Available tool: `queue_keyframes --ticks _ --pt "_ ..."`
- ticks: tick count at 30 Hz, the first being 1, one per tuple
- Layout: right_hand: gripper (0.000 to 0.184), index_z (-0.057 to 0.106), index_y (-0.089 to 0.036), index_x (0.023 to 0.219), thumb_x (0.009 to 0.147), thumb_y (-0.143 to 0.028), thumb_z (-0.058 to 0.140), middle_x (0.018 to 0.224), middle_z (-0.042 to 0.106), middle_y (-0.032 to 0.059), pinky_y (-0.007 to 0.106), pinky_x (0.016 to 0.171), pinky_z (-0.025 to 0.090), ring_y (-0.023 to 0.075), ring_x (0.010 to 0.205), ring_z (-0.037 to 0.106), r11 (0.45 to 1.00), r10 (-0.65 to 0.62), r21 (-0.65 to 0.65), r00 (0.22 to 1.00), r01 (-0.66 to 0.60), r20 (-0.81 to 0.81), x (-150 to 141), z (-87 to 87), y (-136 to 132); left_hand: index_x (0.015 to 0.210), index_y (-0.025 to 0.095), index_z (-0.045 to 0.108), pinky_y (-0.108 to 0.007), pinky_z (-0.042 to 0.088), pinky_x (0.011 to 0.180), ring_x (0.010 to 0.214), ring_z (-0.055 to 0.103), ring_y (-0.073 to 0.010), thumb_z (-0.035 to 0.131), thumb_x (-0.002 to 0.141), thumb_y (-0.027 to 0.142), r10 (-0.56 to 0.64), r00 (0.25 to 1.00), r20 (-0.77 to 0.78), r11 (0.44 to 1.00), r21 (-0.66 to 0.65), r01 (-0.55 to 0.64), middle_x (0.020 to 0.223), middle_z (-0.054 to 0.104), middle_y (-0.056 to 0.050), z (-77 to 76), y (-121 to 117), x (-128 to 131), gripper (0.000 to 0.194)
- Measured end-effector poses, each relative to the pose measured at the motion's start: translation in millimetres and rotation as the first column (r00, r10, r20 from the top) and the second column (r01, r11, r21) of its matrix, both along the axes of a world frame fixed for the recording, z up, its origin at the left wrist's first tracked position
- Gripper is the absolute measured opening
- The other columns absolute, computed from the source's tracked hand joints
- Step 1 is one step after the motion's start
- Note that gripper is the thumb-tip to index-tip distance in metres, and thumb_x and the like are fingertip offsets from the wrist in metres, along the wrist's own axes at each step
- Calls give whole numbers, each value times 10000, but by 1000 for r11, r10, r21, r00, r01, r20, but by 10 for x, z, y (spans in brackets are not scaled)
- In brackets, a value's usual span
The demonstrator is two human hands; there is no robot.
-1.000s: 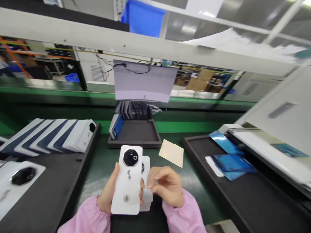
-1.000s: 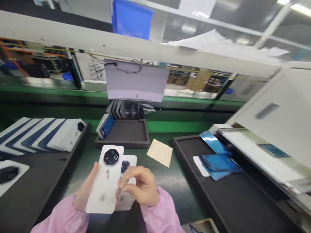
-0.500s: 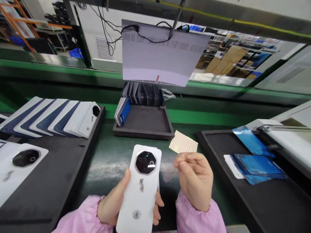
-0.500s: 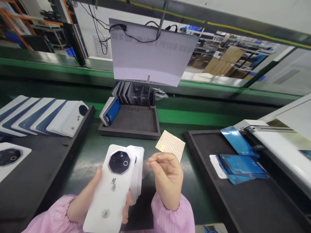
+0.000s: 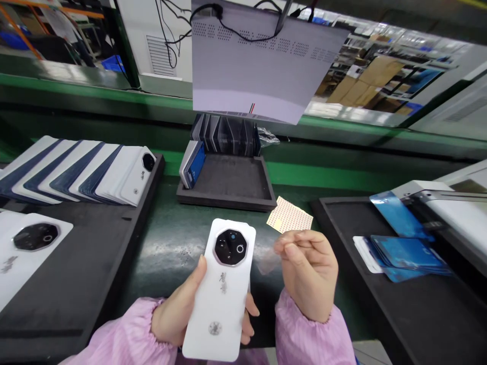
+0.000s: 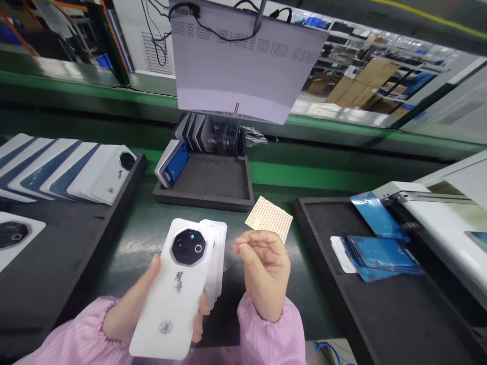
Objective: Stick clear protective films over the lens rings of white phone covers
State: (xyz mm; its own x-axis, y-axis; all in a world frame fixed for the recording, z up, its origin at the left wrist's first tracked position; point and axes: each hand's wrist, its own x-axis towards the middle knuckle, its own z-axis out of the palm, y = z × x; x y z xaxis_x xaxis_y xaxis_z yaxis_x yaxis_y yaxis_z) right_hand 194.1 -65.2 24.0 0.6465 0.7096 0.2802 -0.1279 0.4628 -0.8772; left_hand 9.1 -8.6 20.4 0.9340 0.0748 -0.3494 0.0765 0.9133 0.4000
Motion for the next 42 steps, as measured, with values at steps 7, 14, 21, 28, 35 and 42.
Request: queue_keyframes --ticks 7,14,21,28,35,42 --pt "144 607 -207 855 756 -107 639 726 658 -23 185 589 506 78 629 614 1000 -6 -23 1000 6 19 -10 -7 -9 962 -10 662 -319 450 711 732 631 -237 263 664 829 -3 1000 5 1000 -18 3 805 659 -181 -11 2 4 975" --pt "152 603 -206 869 763 -99 628 728 650 -20 202 586 500 88 635 609 999 -8 -31 999 10 44 0 -13 3 980 -16 656 -320 454 712 743 626 -243 260 653 836 -5 1000 26 1000 -13 6 826 658 -189 -39 -4 -11 995" --pt "157 593 -242 872 779 -115 595 639 614 -45 387 755 516 102 523 570 957 169 174 934 -231 314 -72 70 -109 1009 8 640 -343 437 741 773 606 -243 207 717 791 -7 998 63 1000 6 6 856 639 -177 -34 9 2 941" --pt "240 553 -242 885 768 -47 477 677 653 -16 519 892 475 127 566 615 860 380 37 686 -510 621 -140 123 -158 971 46 652 -383 400 819 755 587 -219 154 830 667 96 991 97 995 16 -98 847 642 -150 -9 -46 10 809" --pt "305 541 -211 903 713 -2 428 703 646 -1 512 975 420 119 609 608 831 392 -66 499 -552 773 -138 129 -69 984 75 657 -329 424 730 730 610 -206 331 818 651 115 992 -41 992 51 -113 795 676 -110 -39 -50 -11 682" --pt "196 538 -208 835 782 -66 414 712 661 16 412 932 484 119 664 642 742 514 -116 450 -660 730 -125 180 -114 1073 87 640 -307 412 798 860 611 -210 406 798 642 123 991 -51 991 -45 -125 928 690 -119 -54 -37 0 662"
